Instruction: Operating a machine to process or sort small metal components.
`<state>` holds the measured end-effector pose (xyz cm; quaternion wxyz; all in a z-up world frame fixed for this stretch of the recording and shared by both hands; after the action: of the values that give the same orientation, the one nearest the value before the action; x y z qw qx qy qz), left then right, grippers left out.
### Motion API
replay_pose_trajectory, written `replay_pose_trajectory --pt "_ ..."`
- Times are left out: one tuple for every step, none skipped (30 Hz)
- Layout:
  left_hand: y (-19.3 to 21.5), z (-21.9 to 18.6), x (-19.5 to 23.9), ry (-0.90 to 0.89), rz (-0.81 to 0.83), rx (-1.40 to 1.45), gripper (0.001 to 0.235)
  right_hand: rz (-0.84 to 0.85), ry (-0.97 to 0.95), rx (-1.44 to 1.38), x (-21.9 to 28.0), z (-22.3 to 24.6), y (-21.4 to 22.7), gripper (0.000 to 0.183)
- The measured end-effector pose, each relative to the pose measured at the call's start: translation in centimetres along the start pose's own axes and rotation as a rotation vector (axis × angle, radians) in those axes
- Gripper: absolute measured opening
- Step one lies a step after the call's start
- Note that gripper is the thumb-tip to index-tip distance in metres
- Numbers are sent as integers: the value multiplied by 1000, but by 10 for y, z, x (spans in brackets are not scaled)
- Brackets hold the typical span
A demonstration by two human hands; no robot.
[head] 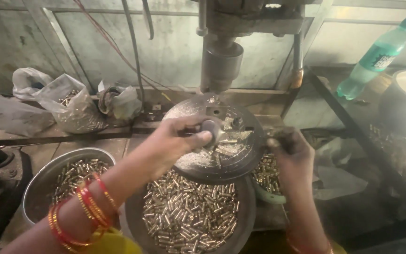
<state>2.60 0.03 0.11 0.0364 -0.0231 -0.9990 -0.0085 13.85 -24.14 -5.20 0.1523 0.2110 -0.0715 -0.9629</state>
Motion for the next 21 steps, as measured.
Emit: replay_pose_trajectory --pt "-6 -1 0 11 24 56 40 48 13 41 5 13 -8 19" --pt "-9 -1 0 9 19 56 40 52 16 40 7 16 -15 19" --pt "-13 -2 0 -19 52 64 40 50 -40 -36 8 17 -22 19" --pt "-17 -3 0 -46 85 72 40 49 -98 -112 10 18 -29 20" --pt "-18 -3 1 -46 80 72 40 53 -97 -114 12 25 -33 20" --pt "-20 -4 1 -53 93 29 40 91 -114 -168 14 30 -38 21" --pt "-23 -6 1 -59 107 -14 40 129 -132 -222 16 36 -43 21" --pt "-23 -7 3 -59 105 -14 40 131 -132 -222 15 37 -44 21" --pt "-23 -8 4 -55 110 -62 41 170 -127 -340 15 38 -48 19" --pt "-24 -10 6 -50 115 -109 41 210 -122 -457 15 40 -51 17" --pt "-21 -6 6 -50 113 -108 41 212 -122 -457 15 29 -50 17" --pt "-19 -4 4 -88 133 -111 40 251 -77 -587 14 20 -50 16" --pt "-18 -2 3 -125 153 -113 39 289 -31 -717 13 11 -50 14" --pt "-15 -2 1 -124 153 -113 39 289 -33 -718 14 23 -53 14" --pt "-12 -2 0 -153 124 -169 36 225 -77 -519 14 33 -54 16" --pt "-8 -3 0 -181 95 -224 34 161 -121 -320 15 43 -55 19" --pt "-7 -4 0 -178 94 -225 34 161 -123 -322 12 40 -57 19" --pt "-3 -6 0 -164 -6 -341 33 127 -17 -228 7 42 -56 22" --pt "2 -9 1 -149 -107 -457 31 91 89 -133 3 44 -56 26" --pt "3 -10 2 -150 -107 -458 31 91 90 -133 2 43 -56 26" --pt "6 -13 4 -184 -188 -536 31 67 8 -103 1 38 -54 25"
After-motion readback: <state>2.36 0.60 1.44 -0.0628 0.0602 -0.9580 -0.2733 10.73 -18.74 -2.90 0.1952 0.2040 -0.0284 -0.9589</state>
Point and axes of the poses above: each hand's wrist, its own x-axis away from the middle knuckle, its own y-axis out of the back of the hand, z = x × y, the point moved 4 cm from there along -x, towards the middle knuckle, and after that the axes turned 11 degrees about z, right-handed, at the moved point
